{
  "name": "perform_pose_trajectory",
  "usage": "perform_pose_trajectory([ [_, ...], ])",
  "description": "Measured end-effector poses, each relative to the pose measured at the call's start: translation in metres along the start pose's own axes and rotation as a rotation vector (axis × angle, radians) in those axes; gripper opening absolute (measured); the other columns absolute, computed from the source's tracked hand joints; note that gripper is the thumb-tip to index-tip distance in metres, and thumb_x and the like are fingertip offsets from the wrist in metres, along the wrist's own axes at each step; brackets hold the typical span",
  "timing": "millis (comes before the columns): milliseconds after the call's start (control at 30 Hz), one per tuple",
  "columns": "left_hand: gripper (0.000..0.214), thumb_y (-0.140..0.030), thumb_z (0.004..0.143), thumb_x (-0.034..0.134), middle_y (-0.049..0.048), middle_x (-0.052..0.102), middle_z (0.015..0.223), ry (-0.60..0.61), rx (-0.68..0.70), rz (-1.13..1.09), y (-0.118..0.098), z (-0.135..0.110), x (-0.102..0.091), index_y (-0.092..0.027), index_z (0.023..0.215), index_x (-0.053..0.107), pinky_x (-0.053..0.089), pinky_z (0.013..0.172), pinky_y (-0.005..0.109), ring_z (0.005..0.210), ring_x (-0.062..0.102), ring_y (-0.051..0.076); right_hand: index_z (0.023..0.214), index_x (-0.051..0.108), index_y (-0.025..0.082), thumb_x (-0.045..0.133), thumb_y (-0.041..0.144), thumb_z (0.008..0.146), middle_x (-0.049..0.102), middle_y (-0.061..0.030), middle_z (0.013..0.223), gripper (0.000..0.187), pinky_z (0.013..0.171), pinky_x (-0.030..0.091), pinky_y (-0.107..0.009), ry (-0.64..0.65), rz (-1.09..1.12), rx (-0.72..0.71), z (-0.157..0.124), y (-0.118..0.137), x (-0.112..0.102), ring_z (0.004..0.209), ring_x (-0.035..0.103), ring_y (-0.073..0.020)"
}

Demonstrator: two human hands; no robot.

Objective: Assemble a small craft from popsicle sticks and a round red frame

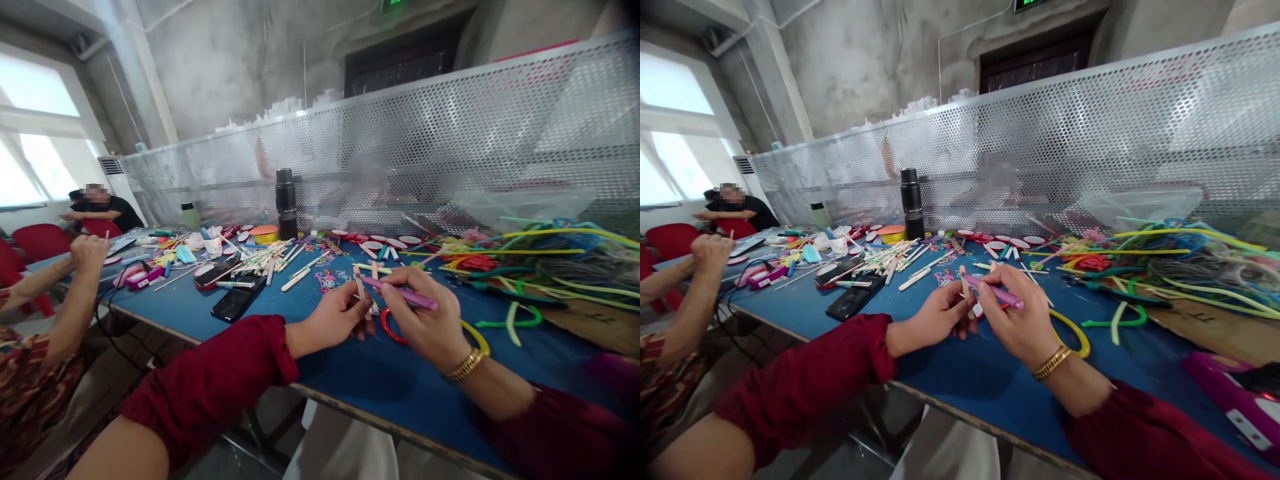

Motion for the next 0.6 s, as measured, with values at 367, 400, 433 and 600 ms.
perform_pose_trajectory([
  [367, 0.062, -0.078, 0.090, 0.056, -0.0017, 0.065, 0.071, 0.001, -0.010, 0.014, -0.0007, -0.0005, 0.0001, -0.019, 0.107, 0.048, 0.040, 0.047, 0.020, 0.048, 0.058, 0.010, 0.083, 0.064, 0.025, 0.062, 0.030, 0.095, 0.069, -0.0023, 0.077, 0.012, 0.065, 0.050, -0.035, -0.001, -0.003, 0.009, 0.0001, 0.0001, -0.0004, 0.068, 0.066, -0.0210],
  [400, 0.063, -0.079, 0.090, 0.056, -0.0018, 0.065, 0.071, 0.003, -0.009, 0.015, -0.0007, -0.0005, 0.0002, -0.019, 0.107, 0.048, 0.040, 0.047, 0.020, 0.048, 0.058, 0.010, 0.084, 0.064, 0.025, 0.062, 0.030, 0.095, 0.069, -0.0022, 0.077, 0.012, 0.064, 0.050, -0.035, 0.006, -0.003, 0.005, -0.0002, 0.0002, 0.0002, 0.069, 0.066, -0.0210],
  [433, 0.063, -0.079, 0.089, 0.056, -0.0019, 0.065, 0.071, 0.006, -0.008, 0.015, -0.0008, -0.0004, 0.0003, -0.019, 0.107, 0.048, 0.040, 0.046, 0.020, 0.048, 0.058, 0.010, 0.084, 0.064, 0.025, 0.061, 0.030, 0.095, 0.069, -0.0021, 0.076, 0.012, 0.064, 0.050, -0.035, 0.012, -0.001, 0.000, -0.0004, 0.0004, 0.0009, 0.069, 0.067, -0.0209],
  [600, 0.063, -0.080, 0.088, 0.057, -0.0019, 0.064, 0.071, 0.007, -0.012, 0.016, -0.0001, 0.0001, 0.0007, -0.020, 0.103, 0.047, 0.040, 0.045, 0.019, 0.048, 0.058, 0.009, 0.084, 0.065, 0.025, 0.062, 0.029, 0.095, 0.070, -0.0026, 0.079, 0.012, 0.066, 0.051, -0.035, 0.002, 0.010, 0.013, 0.0000, 0.0004, 0.0013, 0.070, 0.067, -0.0209],
])
Point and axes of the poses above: each hand's wrist, its own z-axis towards the middle knuckle, its own x-axis out of the palm, y = z × x, the point moved 5 cm from there along z, towards the middle knuckle
